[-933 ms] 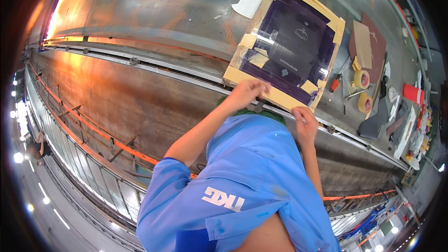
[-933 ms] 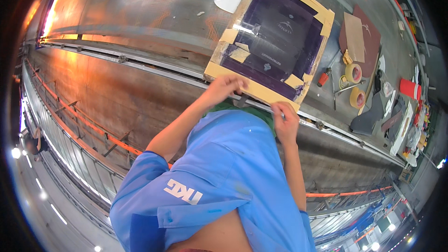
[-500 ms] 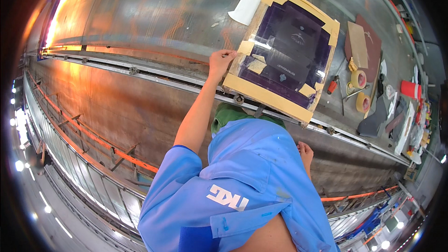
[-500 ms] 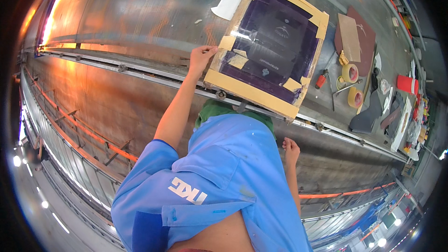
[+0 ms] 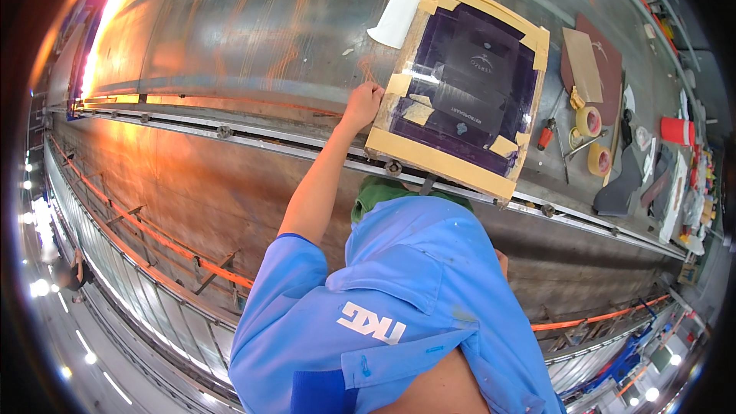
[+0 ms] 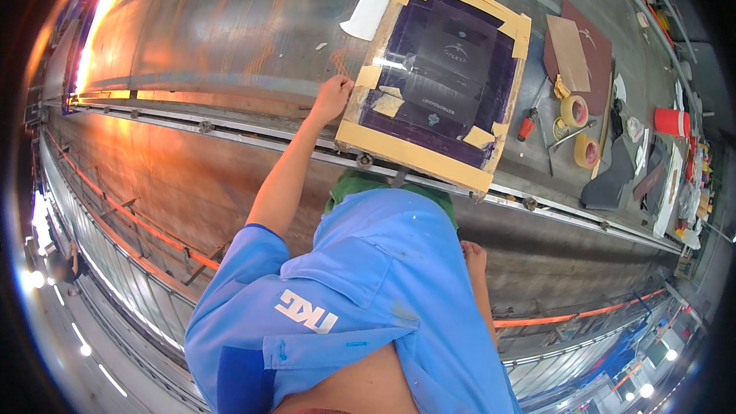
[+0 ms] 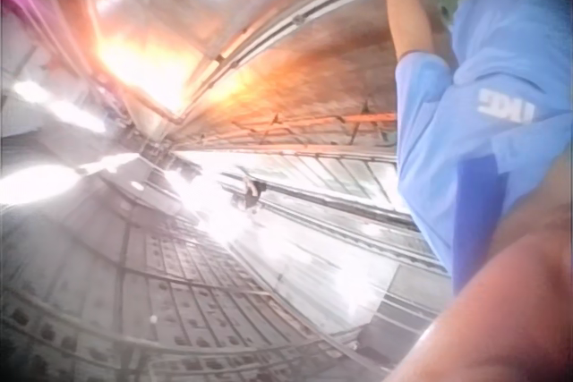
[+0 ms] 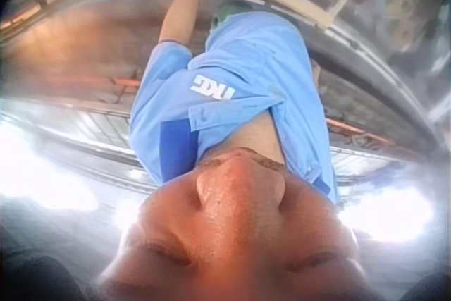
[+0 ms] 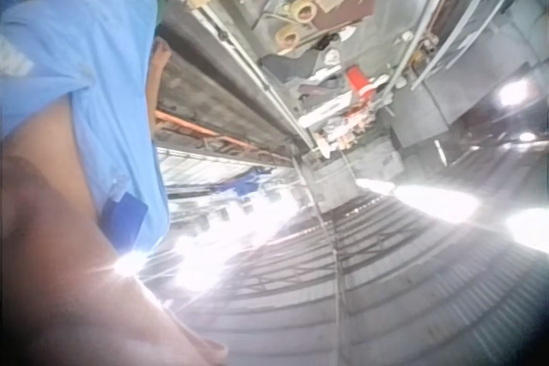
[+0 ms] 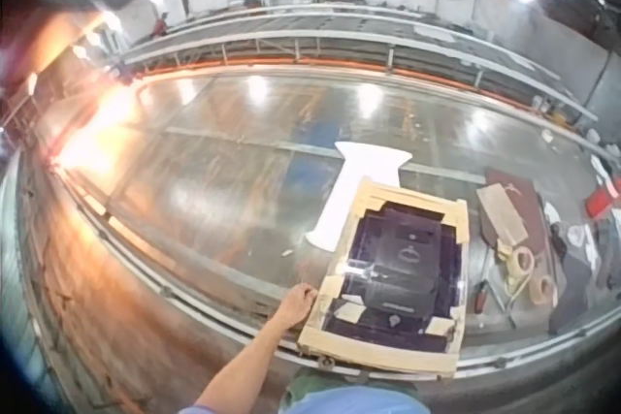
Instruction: The person assembles a rectangular frame around a dark panel on a metal table. They apply masking tape to secure the frame, then use a screwdriver to tighten screws along the frame edges.
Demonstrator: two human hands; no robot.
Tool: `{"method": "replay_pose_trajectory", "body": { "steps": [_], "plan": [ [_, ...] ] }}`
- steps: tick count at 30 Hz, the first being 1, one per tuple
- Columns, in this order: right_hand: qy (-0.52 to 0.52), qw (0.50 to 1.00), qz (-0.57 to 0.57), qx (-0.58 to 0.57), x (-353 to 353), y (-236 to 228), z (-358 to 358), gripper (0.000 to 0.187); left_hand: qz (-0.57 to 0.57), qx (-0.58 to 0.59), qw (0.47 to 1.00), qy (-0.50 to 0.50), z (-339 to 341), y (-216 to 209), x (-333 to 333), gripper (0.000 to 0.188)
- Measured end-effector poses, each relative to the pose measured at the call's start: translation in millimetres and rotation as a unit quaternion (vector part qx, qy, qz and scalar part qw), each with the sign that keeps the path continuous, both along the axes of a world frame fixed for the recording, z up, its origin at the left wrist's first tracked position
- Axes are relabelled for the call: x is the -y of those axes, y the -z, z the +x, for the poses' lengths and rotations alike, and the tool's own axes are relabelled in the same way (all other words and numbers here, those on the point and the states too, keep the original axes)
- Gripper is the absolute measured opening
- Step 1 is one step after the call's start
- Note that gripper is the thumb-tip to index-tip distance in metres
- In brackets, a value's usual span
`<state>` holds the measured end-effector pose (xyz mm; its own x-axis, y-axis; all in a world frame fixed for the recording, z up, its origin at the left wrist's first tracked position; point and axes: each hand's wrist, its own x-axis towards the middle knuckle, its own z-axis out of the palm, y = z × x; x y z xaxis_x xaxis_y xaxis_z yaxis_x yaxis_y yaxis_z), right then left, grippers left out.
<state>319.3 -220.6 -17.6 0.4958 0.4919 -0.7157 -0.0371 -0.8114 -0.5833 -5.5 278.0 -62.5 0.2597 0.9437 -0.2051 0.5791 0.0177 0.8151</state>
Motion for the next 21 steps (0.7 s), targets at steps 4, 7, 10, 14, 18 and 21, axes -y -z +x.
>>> {"method": "replay_pose_trajectory", "body": {
  "steps": [4, 7, 10, 14, 18, 21],
  "plan": [
    [0.004, 1.0, 0.011, -0.029, -23, 3, -3, 0.026, 0.08, -0.028, 0.996, 0.001, 3, 0, 7, 0.026],
    [0.013, 0.999, 0.004, -0.047, -37, -4, -7, 0.026, -0.136, 0.153, 0.976, -0.077, -1, -6, 6, 0.027],
    [0.004, 0.999, -0.008, -0.045, -39, -8, -7, 0.026, -0.253, 0.264, 0.923, -0.12, -8, -19, 6, 0.026],
    [0.008, 0.999, -0.042, -0.026, -33, -7, -3, 0.026, -0.245, 0.269, 0.923, -0.121, -6, -29, 17, 0.023],
    [-0.013, 0.999, -0.031, -0.028, -19, -9, 2, 0.024, -0.268, 0.29, 0.908, -0.141, -5, -25, 14, 0.022],
    [-0.039, 0.999, -0.034, -0.01, -20, -14, 0, 0.024, -0.185, 0.225, 0.948, -0.126, -3, -14, 16, 0.02]
  ]
}}
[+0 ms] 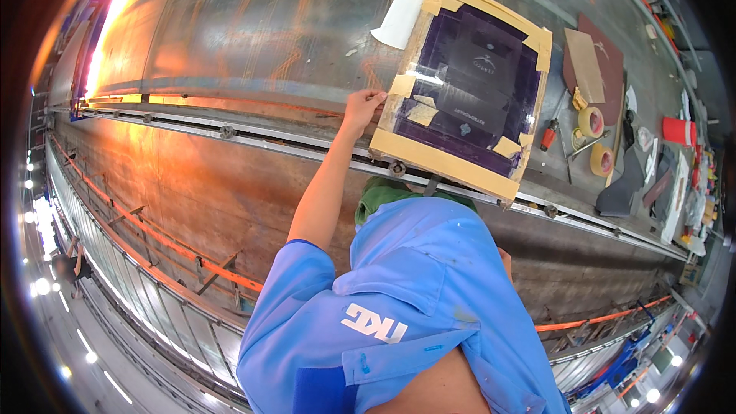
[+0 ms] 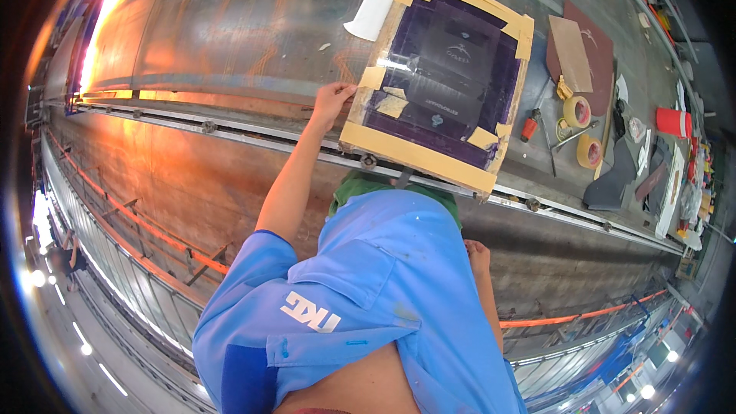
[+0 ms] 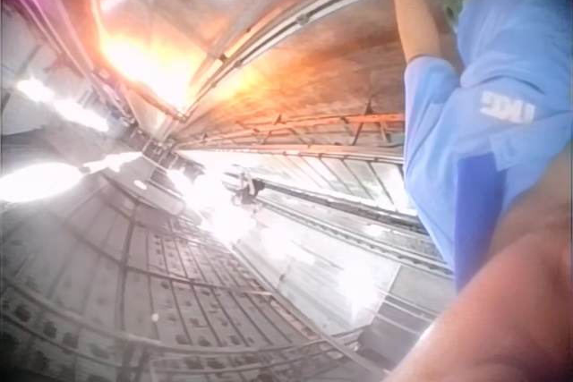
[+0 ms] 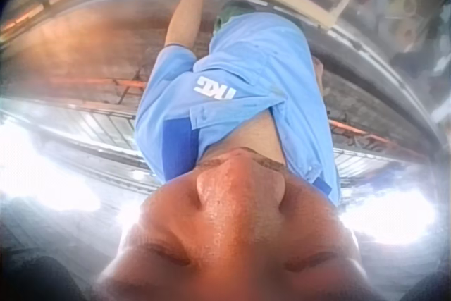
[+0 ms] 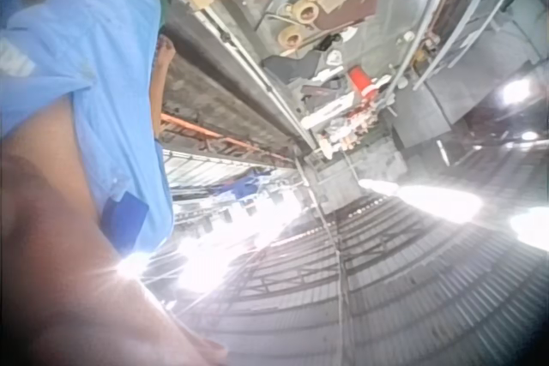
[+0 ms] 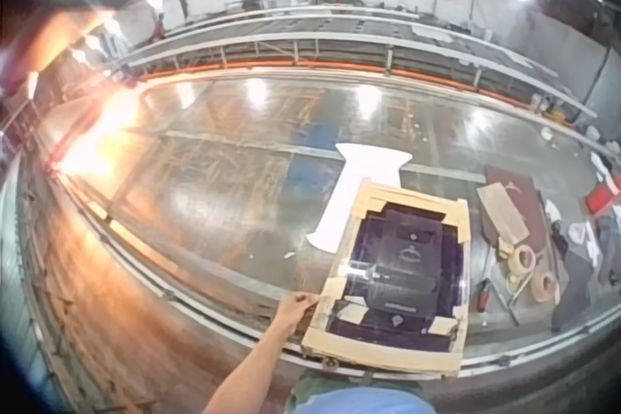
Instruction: The person assembles a rectangular frame around a dark panel on a metal table. They apply masking tape to secure the frame, then use a screwdriver to tighten screws along the frame edges.
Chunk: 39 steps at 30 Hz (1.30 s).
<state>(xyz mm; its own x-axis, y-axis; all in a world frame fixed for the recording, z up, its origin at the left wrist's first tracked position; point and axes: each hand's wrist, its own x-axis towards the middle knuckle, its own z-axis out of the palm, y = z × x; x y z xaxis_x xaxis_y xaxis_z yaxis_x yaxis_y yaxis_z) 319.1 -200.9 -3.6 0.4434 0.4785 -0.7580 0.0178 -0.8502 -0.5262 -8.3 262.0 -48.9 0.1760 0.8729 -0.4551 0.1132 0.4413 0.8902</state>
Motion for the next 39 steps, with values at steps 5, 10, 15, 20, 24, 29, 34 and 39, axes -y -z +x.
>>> {"method": "replay_pose_trajectory", "body": {
  "steps": [5, 10, 15, 20, 24, 29, 34, 39],
  "plan": [
    [-0.026, 1.0, 0.018, 0.005, 0, 8, 3, 0.028, 0.26, -0.198, 0.944, 0.053, 9, 6, 4, 0.017],
    [-0.007, 0.999, 0.038, -0.008, -3, 20, 2, 0.031, 0.238, -0.241, 0.941, 0.015, 18, 13, 8, 0.02],
    [-0.018, 0.999, 0.036, 0.009, -8, 25, 1, 0.033, 0.117, -0.209, 0.968, -0.075, 13, 33, 0, 0.023],
    [-0.017, 1.0, 0.008, 0.013, -6, 2, -1, 0.033, -0.049, 0.056, 0.985, -0.156, 11, 4, 16, 0.028],
    [-0.026, 0.999, -0.002, 0.044, 1, -2, -3, 0.031, -0.088, 0.123, 0.978, -0.147, 9, -7, 25, 0.033],
    [-0.078, 0.991, 0.003, 0.105, -10, 0, 4, 0.028, -0.07, 0.122, 0.98, -0.143, 14, 10, 18, 0.028],
    [-0.142, 0.943, 0.201, 0.222, -78, -27, -6, 0.018, 0.006, -0.069, 0.994, -0.09, 21, 20, 10, 0.023],
    [-0.235, 0.87, 0.348, 0.26, -169, -50, -36, 0.017, -0.053, -0.033, 0.974, -0.22, 22, 34, 12, 0.021]
  ]
}}
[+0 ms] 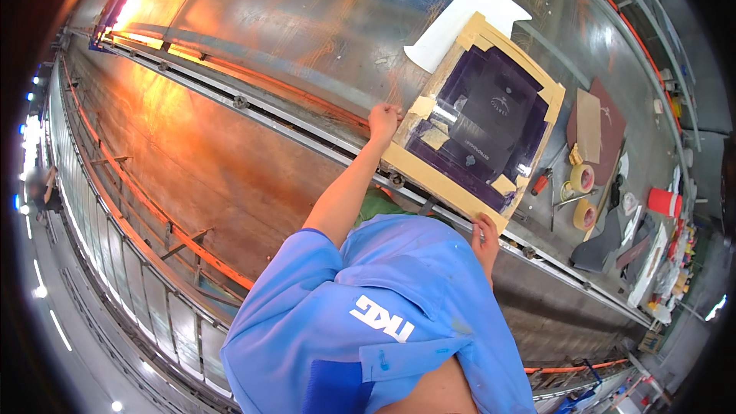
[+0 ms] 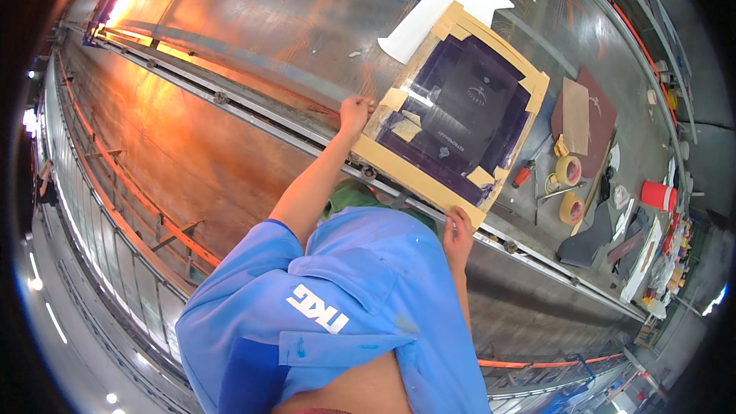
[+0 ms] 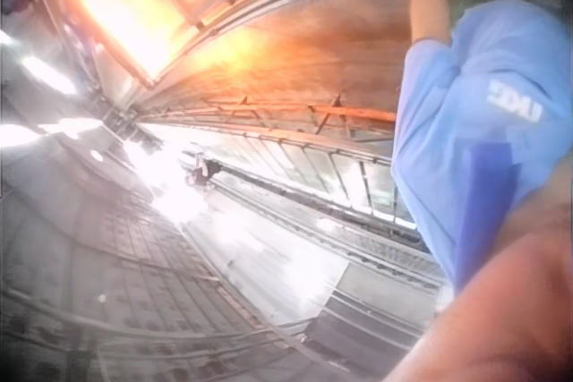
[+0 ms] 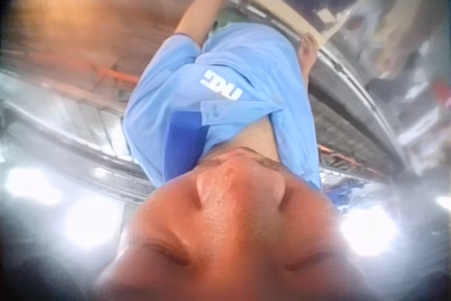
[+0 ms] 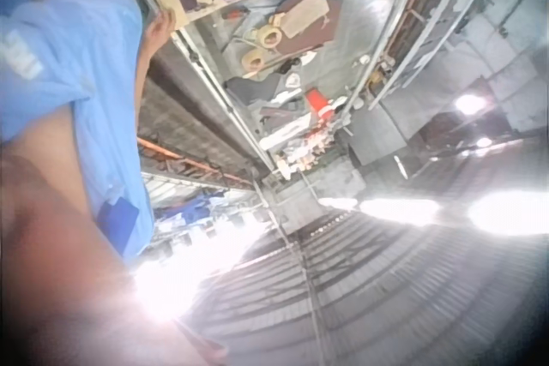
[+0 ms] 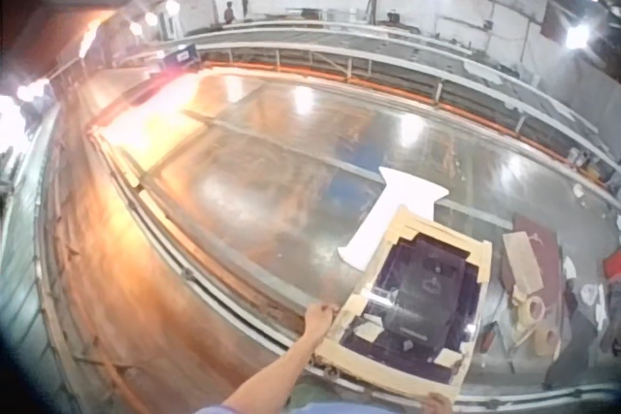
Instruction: The person assembles a rectangular frame around a dark panel on a metal table. They apply masking tape to secure the frame, then use a screwdriver to tighten screws along the frame edges.
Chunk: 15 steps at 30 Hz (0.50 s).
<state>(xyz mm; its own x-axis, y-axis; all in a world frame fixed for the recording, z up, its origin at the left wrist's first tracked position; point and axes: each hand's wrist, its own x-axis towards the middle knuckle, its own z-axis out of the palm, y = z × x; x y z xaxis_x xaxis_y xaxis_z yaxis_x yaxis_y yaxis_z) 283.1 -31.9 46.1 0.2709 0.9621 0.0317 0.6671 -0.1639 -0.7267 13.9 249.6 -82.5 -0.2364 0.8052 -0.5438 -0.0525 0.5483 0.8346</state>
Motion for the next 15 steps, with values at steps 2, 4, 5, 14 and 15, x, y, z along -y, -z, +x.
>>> {"method": "replay_pose_trajectory", "body": {
  "steps": [2, 4, 5, 14, 15],
  "plan": [
    [-0.014, 0.999, -0.014, -0.027, -6, 4, -1, 0.016, 0.027, 0.024, 0.998, -0.056, 3, -22, 8, 0.022],
    [-0.017, 0.995, -0.038, -0.096, -13, 7, 1, 0.016, 0.075, 0.039, 0.994, -0.068, 0, -54, 12, 0.022],
    [-0.015, 0.99, -0.061, -0.124, -25, -2, -4, 0.017, 0.107, 0.045, 0.992, -0.049, 0, -67, 14, 0.022],
    [-0.016, 0.936, -0.041, -0.35, -140, -74, -63, 0.014, 0.217, 0.063, 0.958, 0.176, 41, -151, 82, 0.012],
    [-0.015, 0.931, -0.04, -0.362, -142, -74, -62, 0.013, 0.224, 0.077, 0.95, 0.203, 49, -149, 89, 0.012]
  ]
}}
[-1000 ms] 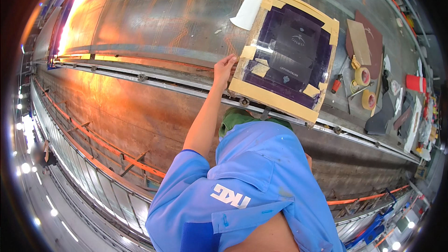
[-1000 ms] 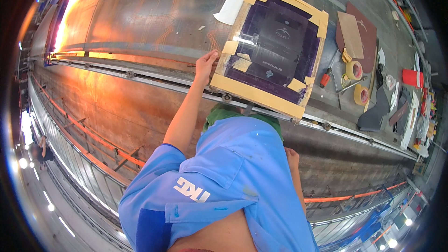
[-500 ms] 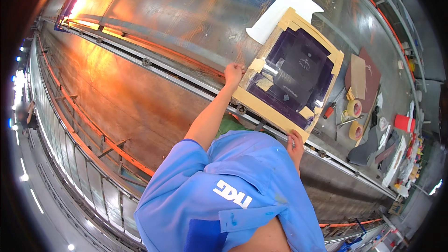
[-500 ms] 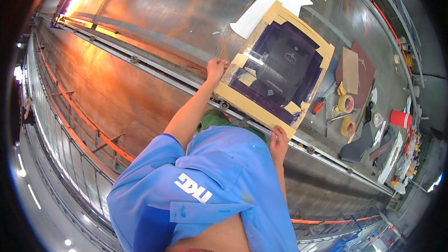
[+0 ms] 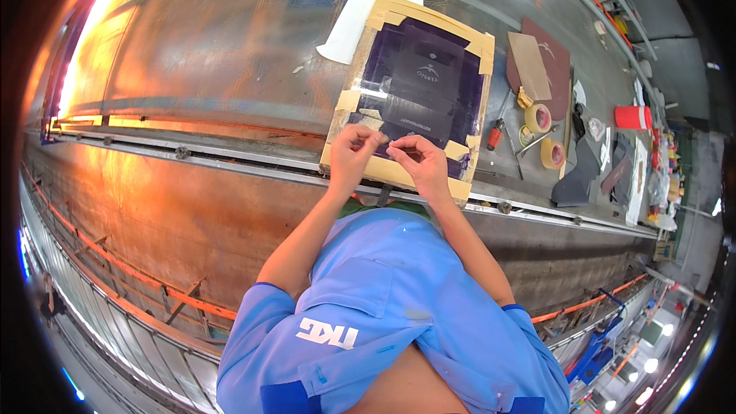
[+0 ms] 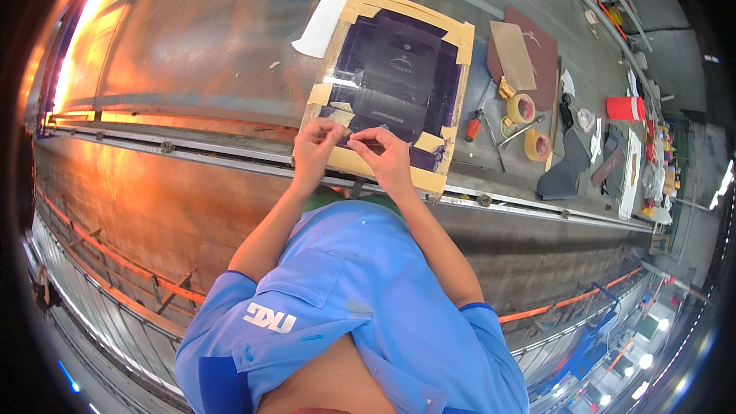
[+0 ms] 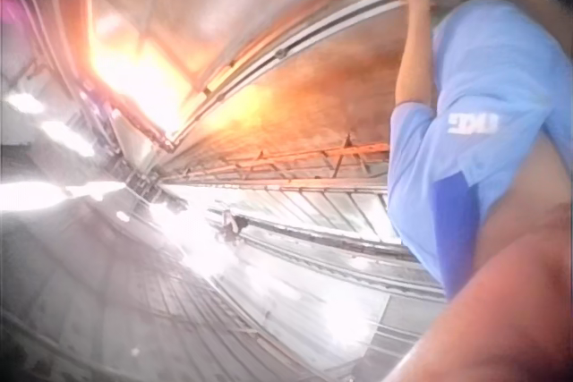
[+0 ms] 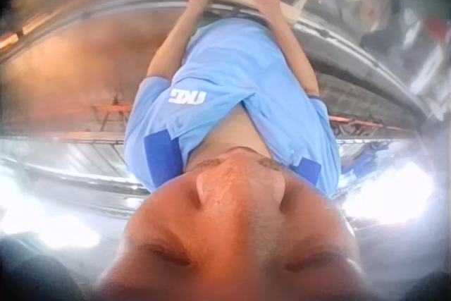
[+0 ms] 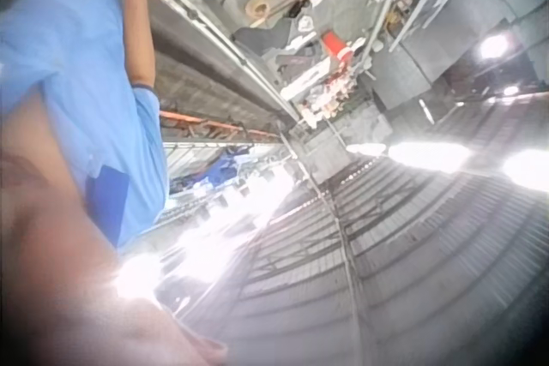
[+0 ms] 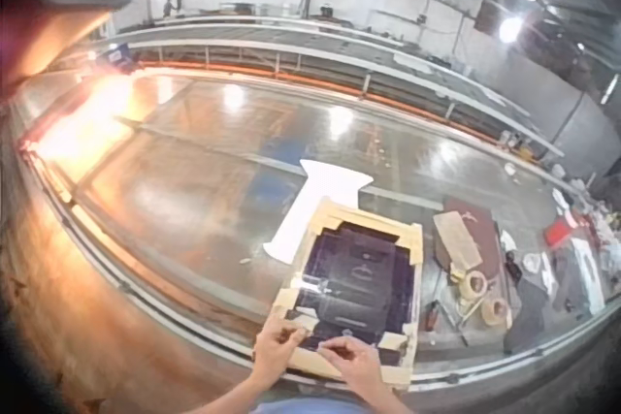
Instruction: The person assembles a rectangular frame around a dark panel on a metal table. They apply masking tape to secure the frame, then use a screwdriver to tighten screws along the frame edges.
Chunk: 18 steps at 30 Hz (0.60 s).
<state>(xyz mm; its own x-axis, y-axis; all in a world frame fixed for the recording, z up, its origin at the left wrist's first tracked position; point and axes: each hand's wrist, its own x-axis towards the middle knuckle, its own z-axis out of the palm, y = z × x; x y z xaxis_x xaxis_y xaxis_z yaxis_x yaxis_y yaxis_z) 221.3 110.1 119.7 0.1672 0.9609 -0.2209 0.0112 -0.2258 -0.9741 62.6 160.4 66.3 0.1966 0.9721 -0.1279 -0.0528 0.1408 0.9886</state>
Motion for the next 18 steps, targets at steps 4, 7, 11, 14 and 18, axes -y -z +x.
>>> {"method": "replay_pose_trajectory", "body": {
  "steps": [4, 7, 11, 14, 18],
  "plan": [
    [0.029, 0.999, -0.031, -0.034, 17, 13, 11, 0.015, -0.144, 0.09, 0.978, 0.118, 11, -4, 23, 0.013],
    [0.026, 0.996, -0.064, -0.065, 37, 21, 25, 0.018, -0.241, 0.145, 0.942, 0.185, 10, 3, 35, 0.018],
    [0.044, 0.982, -0.125, -0.136, 61, 22, 32, 0.019, -0.306, 0.126, 0.905, 0.269, 8, -13, 34, 0.021],
    [0.025, 0.981, -0.135, -0.135, 73, 8, 33, 0.02, -0.331, 0.157, 0.868, 0.334, 9, -2, 34, 0.022],
    [-0.011, 0.996, -0.082, -0.035, 84, 7, 37, 0.018, -0.41, 0.176, 0.819, 0.361, 10, 5, 33, 0.022]
  ]
}}
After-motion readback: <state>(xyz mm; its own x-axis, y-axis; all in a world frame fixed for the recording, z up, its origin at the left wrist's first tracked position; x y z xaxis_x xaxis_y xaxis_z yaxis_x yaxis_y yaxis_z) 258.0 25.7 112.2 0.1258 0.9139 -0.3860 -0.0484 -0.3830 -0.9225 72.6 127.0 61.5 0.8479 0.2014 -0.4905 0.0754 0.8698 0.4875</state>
